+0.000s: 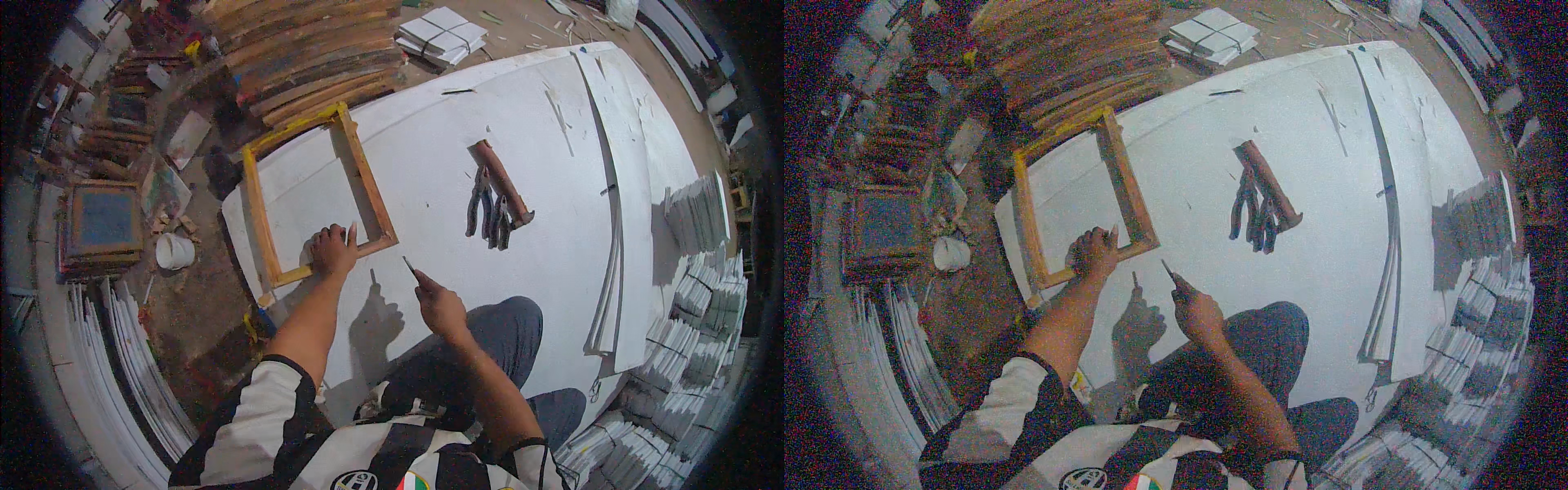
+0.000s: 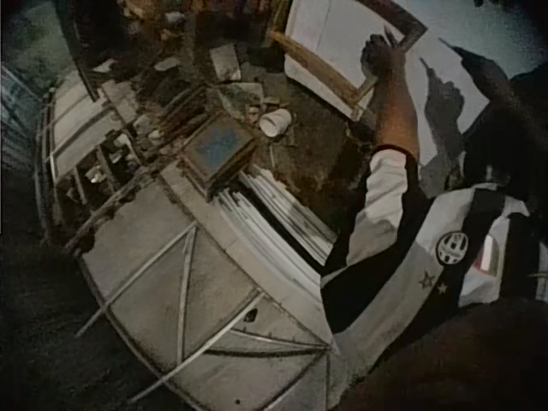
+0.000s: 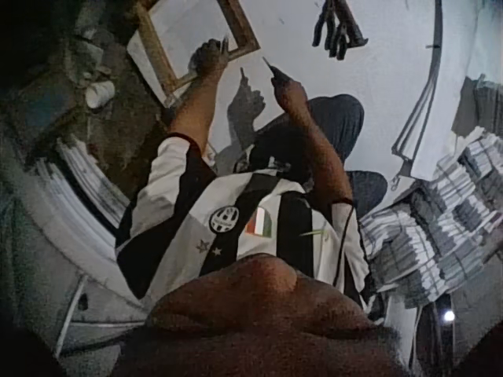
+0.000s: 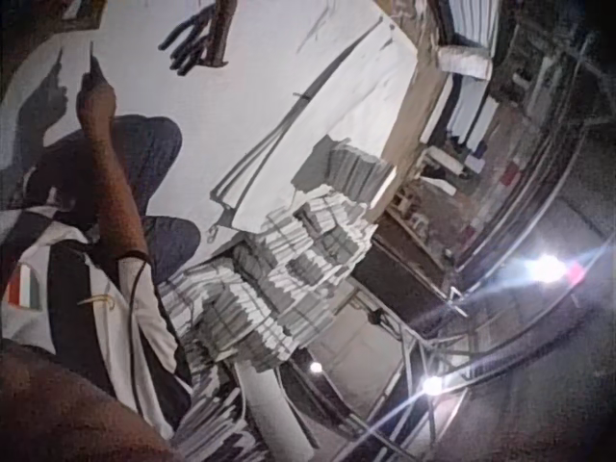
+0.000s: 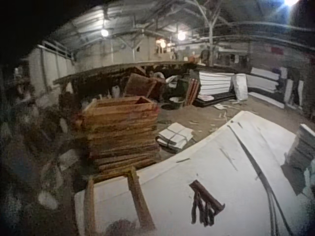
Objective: The person sits on the floor and uses a utility knife to scrape yellow paint off a wooden frame. They then use pliers to pull out nails or staples from the frame.
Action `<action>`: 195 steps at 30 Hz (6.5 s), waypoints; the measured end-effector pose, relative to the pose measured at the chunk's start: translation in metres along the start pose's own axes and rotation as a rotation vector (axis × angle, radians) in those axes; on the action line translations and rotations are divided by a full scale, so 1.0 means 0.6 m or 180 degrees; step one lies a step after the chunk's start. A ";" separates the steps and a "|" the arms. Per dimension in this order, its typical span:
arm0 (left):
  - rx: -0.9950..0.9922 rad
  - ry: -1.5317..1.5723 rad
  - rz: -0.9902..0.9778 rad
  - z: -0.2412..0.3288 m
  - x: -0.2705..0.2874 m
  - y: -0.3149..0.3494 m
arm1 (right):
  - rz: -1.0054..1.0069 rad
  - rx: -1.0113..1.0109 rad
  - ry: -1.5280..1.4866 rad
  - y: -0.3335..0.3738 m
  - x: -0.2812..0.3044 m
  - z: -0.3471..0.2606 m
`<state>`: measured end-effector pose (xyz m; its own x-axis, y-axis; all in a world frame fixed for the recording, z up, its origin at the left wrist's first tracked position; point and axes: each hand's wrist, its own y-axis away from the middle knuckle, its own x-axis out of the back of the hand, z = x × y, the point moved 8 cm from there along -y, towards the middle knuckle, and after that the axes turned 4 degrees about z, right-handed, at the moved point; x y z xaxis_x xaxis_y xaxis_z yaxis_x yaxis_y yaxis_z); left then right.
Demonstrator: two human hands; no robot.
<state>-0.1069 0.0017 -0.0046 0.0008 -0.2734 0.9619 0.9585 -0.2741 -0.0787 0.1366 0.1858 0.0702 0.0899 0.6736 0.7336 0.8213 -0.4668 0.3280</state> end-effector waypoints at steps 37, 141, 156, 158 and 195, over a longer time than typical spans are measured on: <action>-0.0759 -0.0465 0.0053 0.050 0.016 -0.001 | -0.0265 -0.0234 0.0865 -0.082 -0.036 -0.029; -0.1059 0.0312 -0.1174 0.083 0.017 0.002 | 0.0324 -0.0159 -0.0674 -0.058 -0.048 0.005; -0.1250 0.0471 -0.1267 0.179 -0.007 0.056 | 0.0196 -0.0494 -0.0225 -0.039 -0.005 0.044; -0.1180 0.0530 -0.1184 0.172 -0.013 0.055 | 0.0088 -0.0642 -0.0237 -0.053 -0.009 0.020; -0.1393 0.0570 -0.0702 0.142 -0.089 0.067 | 0.0386 -0.0666 -0.0678 -0.092 -0.068 -0.007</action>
<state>-0.0442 0.0843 -0.0369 -0.2732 -0.3085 0.9111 0.7215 -0.6922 -0.0181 0.0851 0.1818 0.0245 0.3140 0.7003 0.6410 0.6657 -0.6438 0.3773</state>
